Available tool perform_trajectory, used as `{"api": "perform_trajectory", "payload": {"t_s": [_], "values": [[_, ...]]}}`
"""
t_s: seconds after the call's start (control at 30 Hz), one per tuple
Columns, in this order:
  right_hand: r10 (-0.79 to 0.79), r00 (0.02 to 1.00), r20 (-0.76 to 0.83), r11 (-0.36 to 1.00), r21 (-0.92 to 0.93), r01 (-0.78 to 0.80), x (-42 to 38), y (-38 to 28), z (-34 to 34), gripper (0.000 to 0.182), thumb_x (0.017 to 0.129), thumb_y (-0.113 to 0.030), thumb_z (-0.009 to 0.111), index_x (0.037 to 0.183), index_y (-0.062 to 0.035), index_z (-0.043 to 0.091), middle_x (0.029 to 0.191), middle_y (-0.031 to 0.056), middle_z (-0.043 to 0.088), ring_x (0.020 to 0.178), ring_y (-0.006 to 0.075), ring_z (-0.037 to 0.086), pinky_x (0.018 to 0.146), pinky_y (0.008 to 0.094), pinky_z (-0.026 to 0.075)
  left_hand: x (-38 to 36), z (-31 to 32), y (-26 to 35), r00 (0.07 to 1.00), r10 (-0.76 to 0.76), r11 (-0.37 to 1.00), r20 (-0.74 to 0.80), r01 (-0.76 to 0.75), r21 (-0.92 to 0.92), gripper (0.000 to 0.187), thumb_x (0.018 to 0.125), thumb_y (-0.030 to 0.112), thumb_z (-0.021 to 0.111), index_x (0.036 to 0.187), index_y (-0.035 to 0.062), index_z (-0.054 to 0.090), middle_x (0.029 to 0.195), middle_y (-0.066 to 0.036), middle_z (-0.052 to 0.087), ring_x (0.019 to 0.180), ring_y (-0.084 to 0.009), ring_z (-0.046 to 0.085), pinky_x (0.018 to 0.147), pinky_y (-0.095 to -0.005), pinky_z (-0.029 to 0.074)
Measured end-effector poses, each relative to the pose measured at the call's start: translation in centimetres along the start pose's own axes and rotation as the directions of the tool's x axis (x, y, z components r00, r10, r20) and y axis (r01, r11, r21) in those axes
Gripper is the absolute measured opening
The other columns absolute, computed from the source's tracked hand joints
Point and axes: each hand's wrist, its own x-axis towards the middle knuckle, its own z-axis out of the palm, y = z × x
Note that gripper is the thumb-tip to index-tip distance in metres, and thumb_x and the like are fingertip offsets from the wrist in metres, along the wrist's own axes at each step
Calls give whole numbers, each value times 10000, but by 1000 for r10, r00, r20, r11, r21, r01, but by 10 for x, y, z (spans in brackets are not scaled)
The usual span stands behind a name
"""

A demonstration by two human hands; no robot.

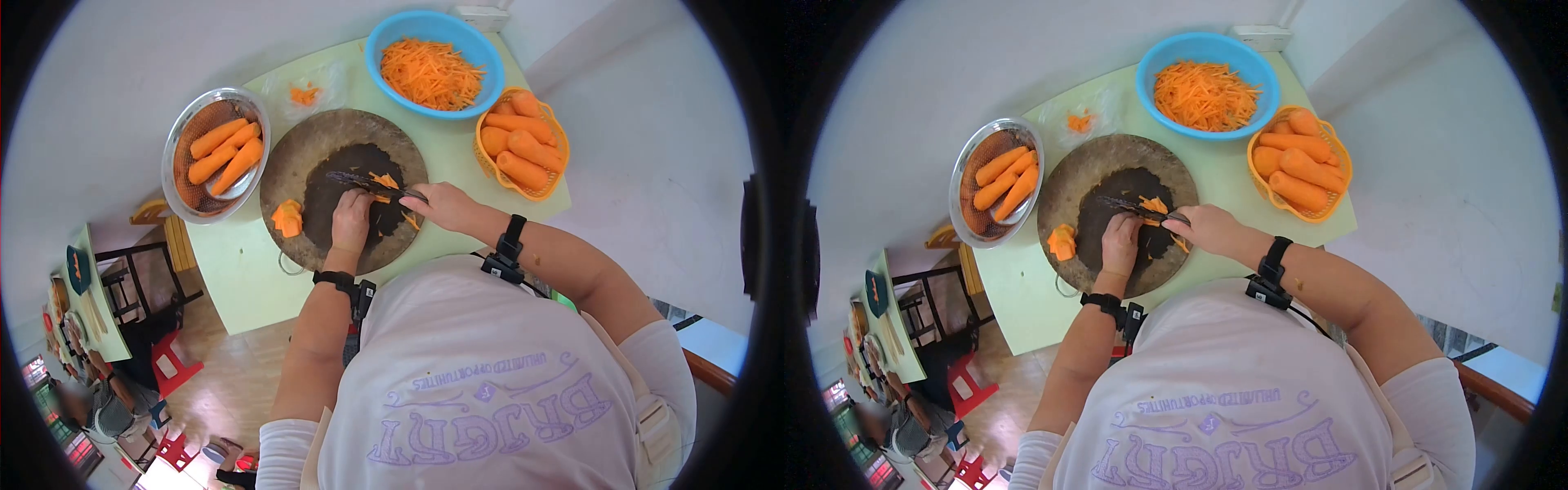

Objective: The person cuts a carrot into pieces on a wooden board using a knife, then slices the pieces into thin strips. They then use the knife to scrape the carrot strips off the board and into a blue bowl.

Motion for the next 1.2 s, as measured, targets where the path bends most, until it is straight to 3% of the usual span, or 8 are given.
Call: {"api": "perform_trajectory", "payload": {"t_s": [0.2, 0.27, 1.1, 1.2], "values": [[13, 1000, 26, 997, 82, -15, -3, 3, -2, 541, 964, -521, 475, 1012, -14, 655, 784, 238, 644, 768, 399, 627, 725, 453, 487, 1, -1, 0, 1000, -11, 1000, 1, 11, -2, 82, 777, -6, 668, 846, 32, 647, 905, -106, 640, 879, -297, 628, 758, -378, 523], [-18, 1000, -11, 998, 66, 18, -11, 0, -6, 490, 975, -464, 505, 945, 10, 626, 680, 202, 585, 637, 343, 570, 645, 409, 471, 0, -1, 1, 1000, -14, 1000, 3, 14, -10, 78, 778, -5, 669, 843, 32, 647, 903, -106, 641, 874, -297, 628, 758, -378, 523], [-18, 1000, 5, 997, 70, 18, -7, -6, -7, 510, 977, -477, 495, 969, 13, 637, 672, 212, 590, 633, 347, 579, 642, 419, 473, 3, -2, 3, 1000, -15, 1000, 0, 15, -2, 92, 771, -24, 664, 851, 22, 661, 884, -104, 647, 845, -290, 627, 743, -369, 526], [15, 998, 60, 996, 83, -20, -6, -8, -8, 523, 965, -500, 491, 1035, -9, 656, 795, 236, 648, 768, 401, 628, 723, 452, 491, 3, -2, 3, 1000, -14, 1000, 1, 14, -11, 101, 770, -27, 660, 858, 21, 664, 881, -103, 645, 845, -292, 625, 743, -371, 524]]}}
